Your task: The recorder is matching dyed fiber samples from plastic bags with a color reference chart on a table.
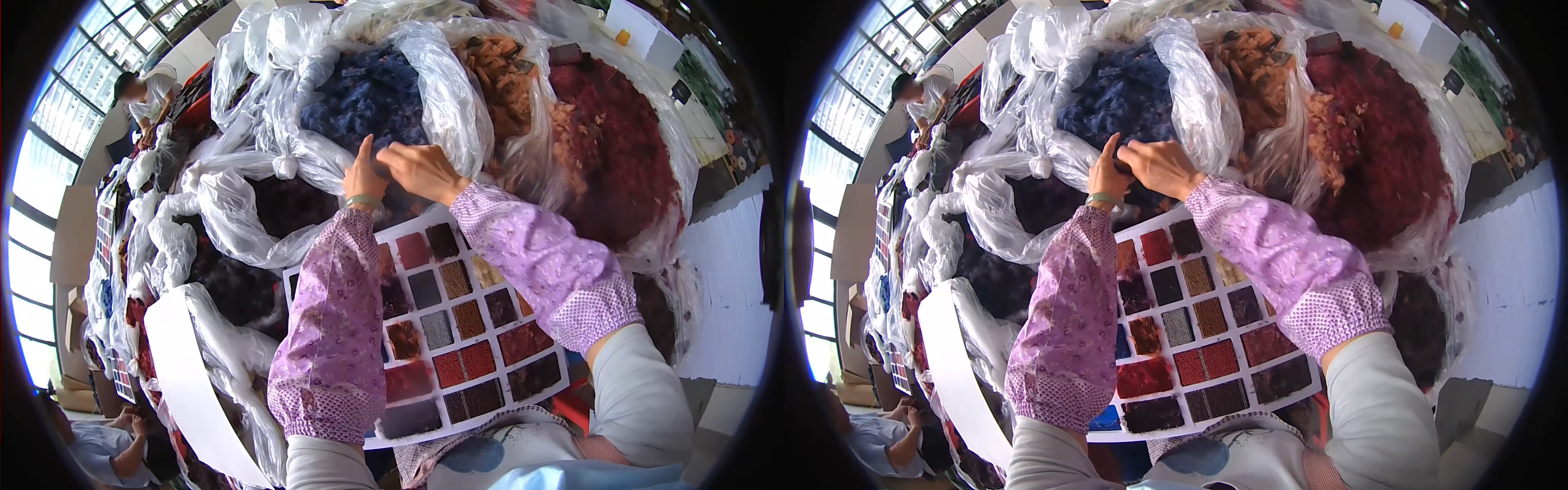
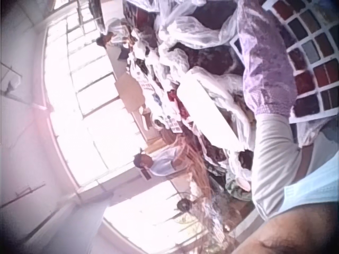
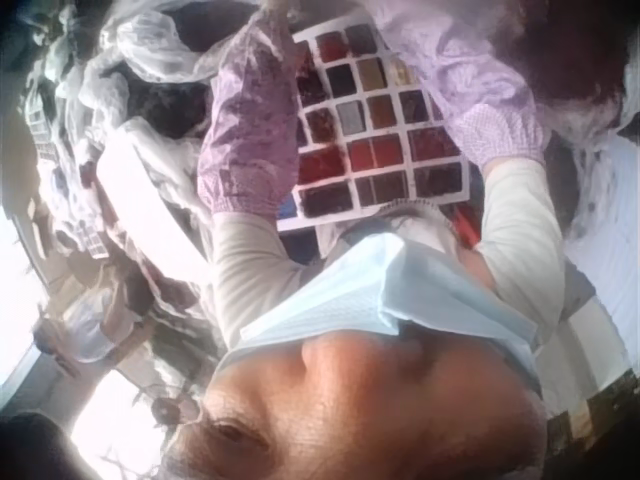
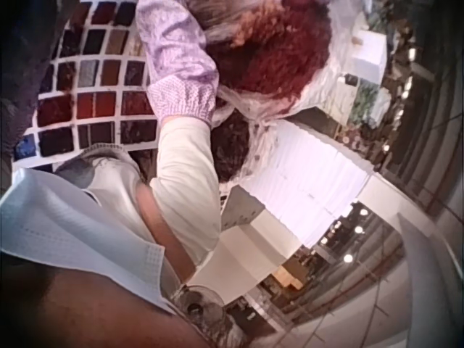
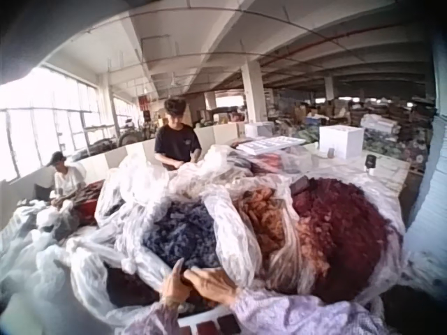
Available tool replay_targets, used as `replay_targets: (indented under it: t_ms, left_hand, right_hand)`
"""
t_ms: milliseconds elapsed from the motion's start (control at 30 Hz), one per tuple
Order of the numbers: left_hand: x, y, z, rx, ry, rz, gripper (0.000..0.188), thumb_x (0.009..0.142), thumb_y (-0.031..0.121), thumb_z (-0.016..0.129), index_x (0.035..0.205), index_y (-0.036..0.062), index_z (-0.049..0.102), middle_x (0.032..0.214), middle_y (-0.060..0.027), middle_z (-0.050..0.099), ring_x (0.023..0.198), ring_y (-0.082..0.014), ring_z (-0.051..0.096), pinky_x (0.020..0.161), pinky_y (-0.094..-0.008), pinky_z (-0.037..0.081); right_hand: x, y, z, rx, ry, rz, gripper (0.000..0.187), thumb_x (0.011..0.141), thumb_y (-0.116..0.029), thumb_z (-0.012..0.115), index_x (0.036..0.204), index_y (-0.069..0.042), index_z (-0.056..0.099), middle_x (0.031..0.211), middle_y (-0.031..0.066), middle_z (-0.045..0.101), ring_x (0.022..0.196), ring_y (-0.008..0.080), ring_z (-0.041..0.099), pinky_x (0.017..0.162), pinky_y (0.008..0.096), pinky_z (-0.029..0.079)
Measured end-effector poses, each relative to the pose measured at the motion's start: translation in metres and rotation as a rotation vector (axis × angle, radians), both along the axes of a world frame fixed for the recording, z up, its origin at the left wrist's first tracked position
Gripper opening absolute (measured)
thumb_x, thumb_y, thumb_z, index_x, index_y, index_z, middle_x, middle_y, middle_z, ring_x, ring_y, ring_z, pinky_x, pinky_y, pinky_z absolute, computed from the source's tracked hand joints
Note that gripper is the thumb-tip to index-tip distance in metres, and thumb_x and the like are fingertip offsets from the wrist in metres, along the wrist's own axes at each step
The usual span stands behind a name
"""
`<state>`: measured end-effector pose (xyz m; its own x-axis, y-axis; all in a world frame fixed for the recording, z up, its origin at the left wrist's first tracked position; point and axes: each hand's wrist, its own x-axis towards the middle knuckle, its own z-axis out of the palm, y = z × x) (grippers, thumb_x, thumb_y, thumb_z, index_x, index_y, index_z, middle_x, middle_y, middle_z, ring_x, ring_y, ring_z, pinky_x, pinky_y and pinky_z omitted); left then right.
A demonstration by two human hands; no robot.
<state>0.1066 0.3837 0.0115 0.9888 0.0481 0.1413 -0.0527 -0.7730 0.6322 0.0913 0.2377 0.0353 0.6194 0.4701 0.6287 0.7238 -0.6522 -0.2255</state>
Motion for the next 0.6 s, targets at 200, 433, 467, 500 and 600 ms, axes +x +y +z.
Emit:
replay_targets:
  t_ms: [200,433,467,500,600]
  left_hand:
    - [-0.009,0.007,0.005,0.052,-0.151,0.072,0.046,0.066,0.005,0.059,0.11,0.0156,0.047,0.089,-0.0204,0.06,0.085,-0.0394,0.056,0.074,-0.0432,0.043]
    - [-0.003,-0.005,0.013,0.034,-0.231,0.049,0.041,0.067,0.003,0.054,0.105,0.0147,0.045,0.077,-0.0169,0.061,0.075,-0.0393,0.057,0.066,-0.0463,0.043]
    - [-0.006,-0.006,0.012,0.033,-0.218,0.052,0.041,0.067,0.003,0.054,0.105,0.0147,0.045,0.077,-0.0169,0.061,0.075,-0.0393,0.057,0.066,-0.0463,0.043]
    - [-0.007,-0.007,0.014,-0.035,-0.237,0.01,0.042,0.067,0.003,0.053,0.106,0.0153,0.045,0.077,-0.016,0.062,0.075,-0.0388,0.057,0.066,-0.0462,0.043]
    - [-0.012,-0.022,0.019,-0.079,-0.283,-0.094,0.044,0.068,0.002,0.053,0.109,0.0167,0.045,0.076,-0.0138,0.063,0.074,-0.037,0.058,0.066,-0.0452,0.044]
  right_hand:
    - [0.003,-0.007,0.009,0.179,0.017,-0.101,0.005,0.073,-0.013,0.054,0.078,-0.011,0.055,0.073,0.0053,0.056,0.063,0.0266,0.059,0.052,0.0374,0.046]
    - [0.008,-0.02,-0.001,0.129,0.027,-0.262,0.006,0.069,-0.008,0.054,0.074,-0.012,0.055,0.067,0.0035,0.055,0.059,0.0239,0.058,0.051,0.0359,0.045]
    - [-0.006,-0.014,0.012,0.183,-0.05,-0.192,0.007,0.069,-0.008,0.056,0.075,-0.011,0.054,0.07,0.0037,0.055,0.06,0.023,0.058,0.05,0.034,0.045]
    - [-0.007,-0.007,0.006,0.06,-0.105,-0.046,0.007,0.069,-0.009,0.056,0.075,-0.011,0.054,0.071,0.0042,0.055,0.061,0.0228,0.058,0.05,0.0334,0.046]
    - [0.016,-0.035,-0.016,-0.469,-0.052,-0.117,0.008,0.071,-0.009,0.052,0.078,-0.011,0.055,0.073,0.0061,0.055,0.064,0.0249,0.059,0.051,0.0363,0.047]
